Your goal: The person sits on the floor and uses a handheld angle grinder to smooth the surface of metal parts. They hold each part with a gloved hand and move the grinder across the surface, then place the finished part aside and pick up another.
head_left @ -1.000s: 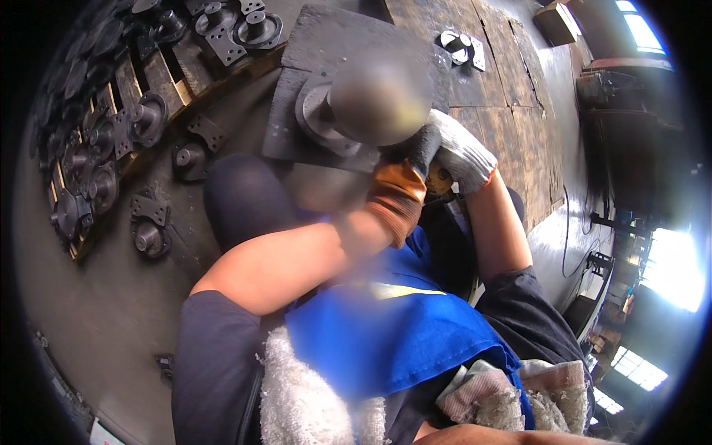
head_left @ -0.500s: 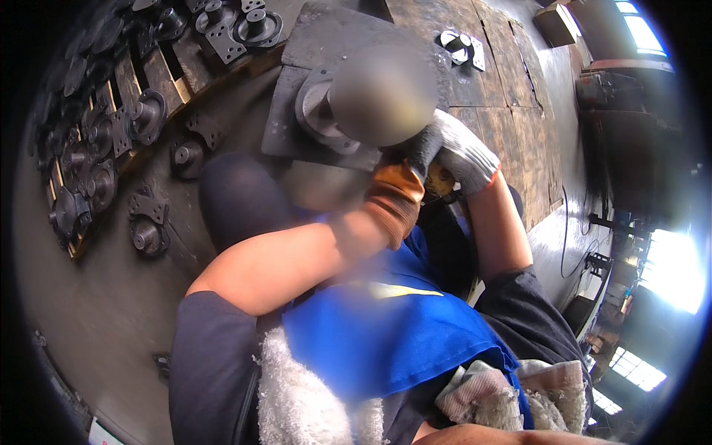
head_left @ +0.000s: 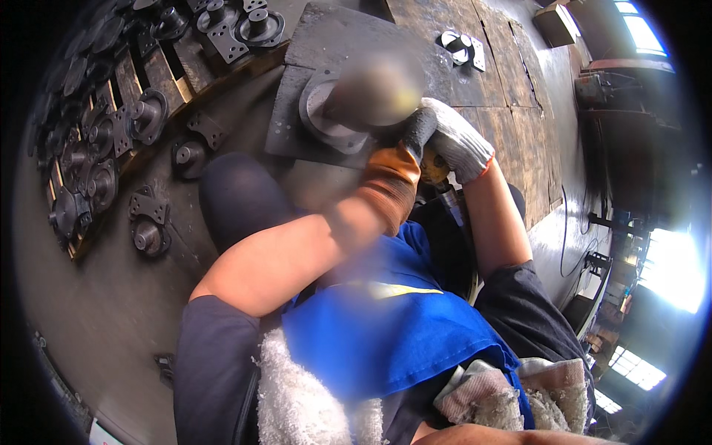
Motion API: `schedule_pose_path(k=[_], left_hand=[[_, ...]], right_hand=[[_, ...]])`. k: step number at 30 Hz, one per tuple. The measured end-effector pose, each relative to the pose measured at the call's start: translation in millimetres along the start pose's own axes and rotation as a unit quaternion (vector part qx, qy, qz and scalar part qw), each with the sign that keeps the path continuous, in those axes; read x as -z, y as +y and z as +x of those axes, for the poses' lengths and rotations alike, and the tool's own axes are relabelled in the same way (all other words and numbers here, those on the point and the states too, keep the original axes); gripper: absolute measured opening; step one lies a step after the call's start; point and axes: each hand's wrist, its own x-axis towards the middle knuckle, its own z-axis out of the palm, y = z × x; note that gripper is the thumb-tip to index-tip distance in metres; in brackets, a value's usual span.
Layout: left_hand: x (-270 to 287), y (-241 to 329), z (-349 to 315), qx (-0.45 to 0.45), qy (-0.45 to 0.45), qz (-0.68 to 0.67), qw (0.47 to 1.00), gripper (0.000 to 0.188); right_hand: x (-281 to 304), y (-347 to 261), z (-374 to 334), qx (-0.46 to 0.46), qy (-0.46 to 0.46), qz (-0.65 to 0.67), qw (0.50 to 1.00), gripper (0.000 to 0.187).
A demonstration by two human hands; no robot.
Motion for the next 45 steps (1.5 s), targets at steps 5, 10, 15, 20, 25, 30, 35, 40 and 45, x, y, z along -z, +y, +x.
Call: schedule_pose_path(k=[5, 10, 15, 20, 25, 30, 35, 40, 45], left_hand=[[-2.1, 30.7, 3.9, 0.020, 0.129, -0.255, 0.958, 0.025], [-22.8, 35.0, -0.8, -0.018, 0.091, -0.239, 0.966, 0.028], [-14.5, 27.9, -3.0, -0.020, 0.059, -0.224, 0.973, 0.029], [-6.9, 23.2, -0.9, -0.019, 0.054, -0.239, 0.969, 0.031], [-9.1, 25.7, -4.1, -0.020, 0.054, -0.247, 0.967, 0.032], [-13.3, 32.0, -0.9, -0.021, 0.062, -0.258, 0.964, 0.034], [-18.5, 33.6, -4.2, -0.030, 0.066, -0.252, 0.965, 0.036], [-9.0, 19.0, -6.7, -0.029, 0.031, -0.229, 0.973, 0.038], [-14.8, 10.9, -6.2, -0.027, -0.017, -0.159, 0.987, 0.040]], right_hand=[[0.8, -27.2, -15.7, 0.036, -0.016, -0.196, 0.980, 0.027], [-6.5, -30.6, -39.3, -0.195, 0.113, 0.065, 0.972, 0.027], [-6.6, -6.0, -35.9, -0.029, 0.059, 0.118, 0.991, 0.029], [-0.1, 12.9, -19.2, 0.038, 0.005, 0.014, 0.999, 0.029], [-1.0, -0.3, -28.9, -0.039, 0.016, 0.089, 0.995, 0.029], [-1.7, -3.9, -34.3, -0.074, 0.019, 0.111, 0.991, 0.028], [-6.1, -10.1, -39.5, -0.119, 0.031, 0.148, 0.981, 0.028], [-9.3, -6.6, -14.1, -0.056, 0.020, 0.100, 0.993, 0.028], [-5.3, -5.6, -19.6, -0.076, 0.045, 0.118, 0.989, 0.028]])
